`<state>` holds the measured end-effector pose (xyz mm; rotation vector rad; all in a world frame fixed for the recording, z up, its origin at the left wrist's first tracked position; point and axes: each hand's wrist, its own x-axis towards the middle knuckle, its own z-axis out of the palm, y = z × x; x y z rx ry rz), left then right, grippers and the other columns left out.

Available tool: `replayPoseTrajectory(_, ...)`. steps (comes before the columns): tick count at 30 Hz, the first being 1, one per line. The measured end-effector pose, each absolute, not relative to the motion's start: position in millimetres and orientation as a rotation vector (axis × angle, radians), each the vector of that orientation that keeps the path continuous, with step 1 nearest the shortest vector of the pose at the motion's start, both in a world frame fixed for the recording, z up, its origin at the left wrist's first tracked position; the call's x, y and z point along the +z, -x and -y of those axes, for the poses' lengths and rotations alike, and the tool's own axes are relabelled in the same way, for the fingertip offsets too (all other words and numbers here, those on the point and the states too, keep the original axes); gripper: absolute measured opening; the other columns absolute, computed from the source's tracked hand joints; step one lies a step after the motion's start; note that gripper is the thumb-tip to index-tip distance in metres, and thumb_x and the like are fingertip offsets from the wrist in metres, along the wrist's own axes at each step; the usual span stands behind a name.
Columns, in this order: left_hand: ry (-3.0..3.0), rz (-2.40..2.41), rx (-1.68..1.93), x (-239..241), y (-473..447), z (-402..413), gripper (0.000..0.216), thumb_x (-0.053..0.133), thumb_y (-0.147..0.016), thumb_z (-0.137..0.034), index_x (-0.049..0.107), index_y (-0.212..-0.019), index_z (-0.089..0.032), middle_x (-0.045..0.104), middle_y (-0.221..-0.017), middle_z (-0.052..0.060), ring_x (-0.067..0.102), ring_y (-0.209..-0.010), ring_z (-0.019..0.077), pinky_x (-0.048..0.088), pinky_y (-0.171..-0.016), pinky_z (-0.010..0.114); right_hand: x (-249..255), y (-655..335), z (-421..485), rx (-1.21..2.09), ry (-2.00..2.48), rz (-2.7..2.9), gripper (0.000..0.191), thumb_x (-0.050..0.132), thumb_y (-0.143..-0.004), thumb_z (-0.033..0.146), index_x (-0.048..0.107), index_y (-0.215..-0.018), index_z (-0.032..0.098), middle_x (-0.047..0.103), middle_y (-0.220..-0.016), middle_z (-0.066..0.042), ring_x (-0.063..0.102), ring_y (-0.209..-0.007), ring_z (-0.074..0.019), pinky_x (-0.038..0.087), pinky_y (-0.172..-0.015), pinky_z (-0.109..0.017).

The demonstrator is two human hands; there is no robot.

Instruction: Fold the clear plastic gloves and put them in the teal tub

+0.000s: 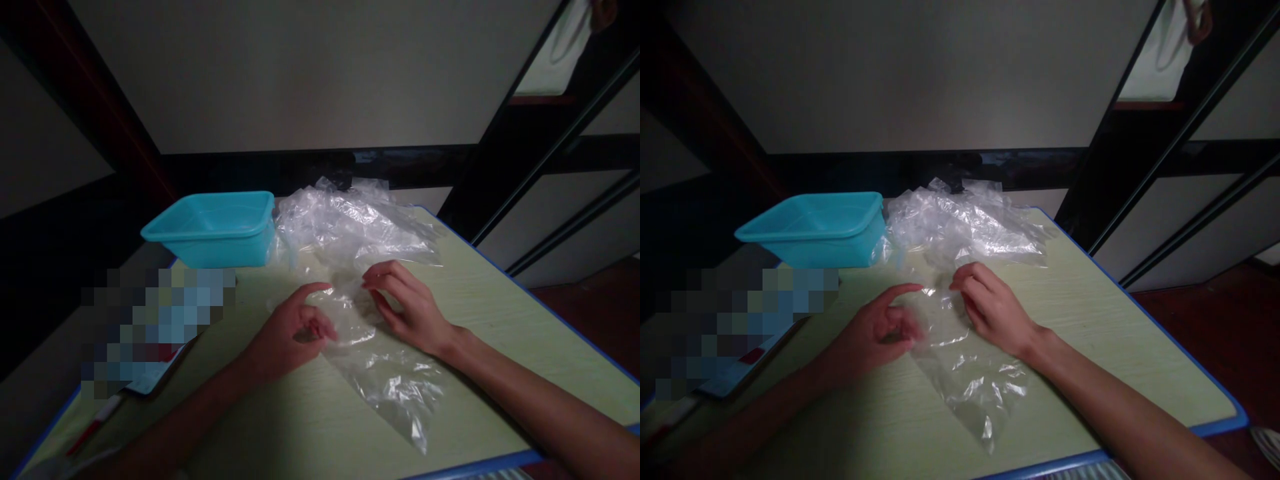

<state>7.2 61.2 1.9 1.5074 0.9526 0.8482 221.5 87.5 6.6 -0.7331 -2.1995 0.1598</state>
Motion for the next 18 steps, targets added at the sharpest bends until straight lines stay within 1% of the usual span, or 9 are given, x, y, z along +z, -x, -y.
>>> replayPoseTrajectory(2,-1.544,-0.861,0.751,4.0,-1.3,-64.6,0.061,0.055,-0.061,-0.004,0.045,-0.119,-0.015,0.064,-0.061,-0.003,0.059,-0.059,0.0141,0.044,-0.061,0.025,6.3,-220.5,-86.7,0.253,0.604,2.362,0.027,0.038,-0.084,0.006,0.056,-0.099,0.02,0.058,-0.096,-0.009,0.057,-0.088,-0.0198,0.051,-0.071,-0.035)
replayPoseTrajectory(3,-1.589,-0.809,0.71,5.1,1.6,-65.7,0.055,0.055,-0.061,-0.003,0.049,-0.115,-0.014,0.064,-0.059,-0.003,0.058,-0.057,0.0144,0.044,-0.061,0.025,6.2,-219.3,-86.4,0.306,0.549,2.446,0.027,0.038,-0.086,0.008,0.057,-0.101,0.019,0.06,-0.096,-0.01,0.058,-0.088,-0.0198,0.052,-0.071,-0.036)
replayPoseTrajectory(5,-1.696,-0.721,0.65,7.7,6.4,-66.7,0.033,0.055,-0.066,-0.006,0.06,-0.097,-0.014,0.064,-0.057,-0.001,0.058,-0.057,0.0154,0.044,-0.064,0.027,6.5,-216.2,-86.0,0.422,0.476,2.59,0.028,0.037,-0.088,0.011,0.059,-0.105,0.017,0.063,-0.097,-0.011,0.059,-0.09,-0.0198,0.052,-0.076,-0.036)
replayPoseTrajectory(6,-1.733,-0.689,0.624,9.2,8.3,-66.6,0.024,0.055,-0.068,-0.008,0.062,-0.09,-0.014,0.064,-0.055,0.0,0.057,-0.057,0.0157,0.044,-0.065,0.028,6.7,-214.6,-86.0,0.489,0.467,2.64,0.028,0.038,-0.089,0.012,0.059,-0.107,0.016,0.064,-0.1,-0.011,0.06,-0.093,-0.0195,0.051,-0.08,-0.037)
replayPoseTrajectory(7,-1.755,-0.674,0.592,10.6,9.6,-66.2,0.019,0.055,-0.07,-0.01,0.064,-0.087,-0.015,0.063,-0.054,0.0,0.057,-0.056,0.016,0.044,-0.065,0.028,6.8,-213.3,-86.1,0.555,0.468,2.676,0.029,0.039,-0.09,0.013,0.059,-0.111,0.016,0.064,-0.105,-0.011,0.059,-0.099,-0.0193,0.05,-0.085,-0.037)
replayPoseTrajectory(9,-1.765,-0.674,0.514,13.4,11.2,-64.8,0.022,0.054,-0.07,-0.01,0.065,-0.088,-0.015,0.061,-0.051,-0.001,0.057,-0.055,0.0162,0.044,-0.062,0.026,6.5,-212.1,-87.0,0.646,0.49,2.715,0.031,0.043,-0.091,0.015,0.055,-0.119,0.015,0.06,-0.119,-0.012,0.052,-0.115,-0.019,0.043,-0.097,-0.039)
replayPoseTrajectory(11,-1.769,-0.685,0.442,15.5,11.8,-63.0,0.029,0.054,-0.066,-0.007,0.065,-0.091,-0.016,0.06,-0.051,-0.003,0.057,-0.055,0.0159,0.043,-0.058,0.024,5.4,-212.9,-88.5,0.653,0.523,2.749,0.038,0.048,-0.091,0.022,0.049,-0.128,0.015,0.051,-0.132,-0.013,0.042,-0.126,-0.0196,0.034,-0.105,-0.042)
replayPoseTrajectory(15,-1.82,-0.723,0.369,17.4,12.8,-59.4,0.044,0.044,-0.06,0.0,0.066,-0.092,-0.018,0.058,-0.049,-0.006,0.056,-0.049,0.0128,0.04,-0.054,0.021,2.0,-217.5,-92.0,0.514,0.644,2.862,0.051,0.048,-0.091,0.035,0.037,-0.138,0.016,0.034,-0.144,-0.013,0.029,-0.134,-0.0228,0.023,-0.11,-0.047)
replayPoseTrajectory(18,-1.903,-0.828,0.282,18.6,15.1,-57.4,0.047,0.04,-0.058,-0.001,0.065,-0.095,-0.016,0.056,-0.046,-0.007,0.053,-0.043,0.0124,0.037,-0.048,0.02,-0.1,-219.9,-93.7,0.443,0.721,2.88,0.054,0.043,-0.093,0.039,0.033,-0.14,0.014,0.029,-0.146,-0.013,0.025,-0.135,-0.0239,0.02,-0.11,-0.048)
